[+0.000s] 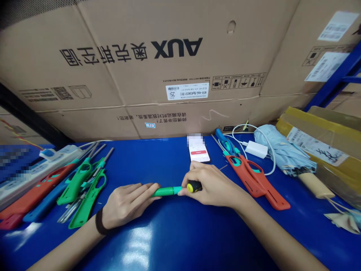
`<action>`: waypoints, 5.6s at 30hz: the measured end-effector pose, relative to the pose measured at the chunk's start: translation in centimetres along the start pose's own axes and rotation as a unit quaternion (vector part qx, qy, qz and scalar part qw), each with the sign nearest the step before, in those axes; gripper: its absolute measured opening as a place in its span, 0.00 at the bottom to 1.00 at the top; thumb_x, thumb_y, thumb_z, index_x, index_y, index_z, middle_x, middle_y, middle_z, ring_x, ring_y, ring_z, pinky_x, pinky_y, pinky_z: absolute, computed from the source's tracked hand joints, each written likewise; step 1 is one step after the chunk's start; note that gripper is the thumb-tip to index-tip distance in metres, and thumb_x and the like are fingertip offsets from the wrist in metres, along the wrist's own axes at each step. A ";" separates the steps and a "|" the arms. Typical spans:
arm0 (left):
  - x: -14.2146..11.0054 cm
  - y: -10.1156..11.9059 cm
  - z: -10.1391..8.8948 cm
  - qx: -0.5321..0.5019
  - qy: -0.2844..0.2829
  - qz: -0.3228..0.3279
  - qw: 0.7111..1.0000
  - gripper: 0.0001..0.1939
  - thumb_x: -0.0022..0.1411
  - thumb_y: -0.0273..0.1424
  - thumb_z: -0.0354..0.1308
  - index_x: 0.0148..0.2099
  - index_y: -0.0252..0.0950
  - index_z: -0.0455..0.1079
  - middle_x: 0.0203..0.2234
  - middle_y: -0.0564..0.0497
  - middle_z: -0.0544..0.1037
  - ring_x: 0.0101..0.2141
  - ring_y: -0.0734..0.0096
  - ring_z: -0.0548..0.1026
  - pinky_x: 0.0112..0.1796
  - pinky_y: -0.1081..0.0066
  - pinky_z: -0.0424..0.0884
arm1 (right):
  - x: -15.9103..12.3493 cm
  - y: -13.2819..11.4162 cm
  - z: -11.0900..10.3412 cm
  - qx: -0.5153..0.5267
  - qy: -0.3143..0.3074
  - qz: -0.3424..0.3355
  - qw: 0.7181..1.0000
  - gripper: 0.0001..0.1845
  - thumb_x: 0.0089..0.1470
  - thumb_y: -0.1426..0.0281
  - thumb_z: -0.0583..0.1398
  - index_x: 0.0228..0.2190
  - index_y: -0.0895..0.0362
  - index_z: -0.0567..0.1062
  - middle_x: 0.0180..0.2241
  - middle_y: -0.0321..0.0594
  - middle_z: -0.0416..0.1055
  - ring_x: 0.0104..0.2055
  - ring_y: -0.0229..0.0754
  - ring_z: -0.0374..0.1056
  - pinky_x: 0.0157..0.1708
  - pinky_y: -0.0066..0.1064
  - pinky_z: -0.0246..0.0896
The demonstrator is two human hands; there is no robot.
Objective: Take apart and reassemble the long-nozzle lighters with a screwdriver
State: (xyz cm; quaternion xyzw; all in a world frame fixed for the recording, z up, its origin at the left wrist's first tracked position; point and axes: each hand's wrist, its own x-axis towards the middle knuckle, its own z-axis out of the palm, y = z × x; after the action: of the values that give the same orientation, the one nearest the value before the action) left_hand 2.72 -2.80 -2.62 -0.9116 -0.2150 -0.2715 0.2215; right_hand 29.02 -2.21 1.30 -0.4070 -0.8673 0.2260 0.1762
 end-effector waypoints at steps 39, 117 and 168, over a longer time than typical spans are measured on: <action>0.5 -0.4 -0.5 -0.016 -0.066 -0.069 0.995 0.18 0.72 0.35 0.39 0.36 0.34 0.66 0.22 0.53 0.75 0.20 0.73 0.74 0.21 0.74 0.67 | 0.0 -1.4 0.5 -0.131 -0.023 -0.039 0.990 0.09 0.57 0.66 0.58 0.29 0.56 0.77 0.25 0.37 0.69 0.30 0.40 0.63 0.25 0.30 0.51; 0.8 1.4 1.0 -0.057 -0.185 -0.045 0.980 0.21 0.71 0.39 0.34 0.32 0.35 0.61 0.21 0.51 0.71 0.19 0.67 0.73 0.19 0.71 0.66 | 0.0 -3.3 3.0 -0.054 -0.042 0.043 0.997 0.11 0.56 0.67 0.56 0.25 0.54 0.76 0.24 0.35 0.69 0.23 0.34 0.61 0.22 0.26 0.43; 2.5 3.0 -0.7 -0.094 -0.360 -0.164 0.914 0.11 0.63 0.38 0.53 0.34 0.36 0.66 0.24 0.48 0.78 0.22 0.55 0.77 0.21 0.67 0.68 | 0.9 -3.2 4.1 -0.217 -0.032 -0.153 0.964 0.11 0.58 0.66 0.58 0.27 0.58 0.71 0.24 0.37 0.69 0.28 0.40 0.60 0.24 0.32 0.48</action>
State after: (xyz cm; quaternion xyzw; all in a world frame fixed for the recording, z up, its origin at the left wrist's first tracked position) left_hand 5.89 -4.88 -1.51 -0.9163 -0.3998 0.0238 -0.0053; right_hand 24.43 -4.31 -0.31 -0.2903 -0.9527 0.0161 0.0883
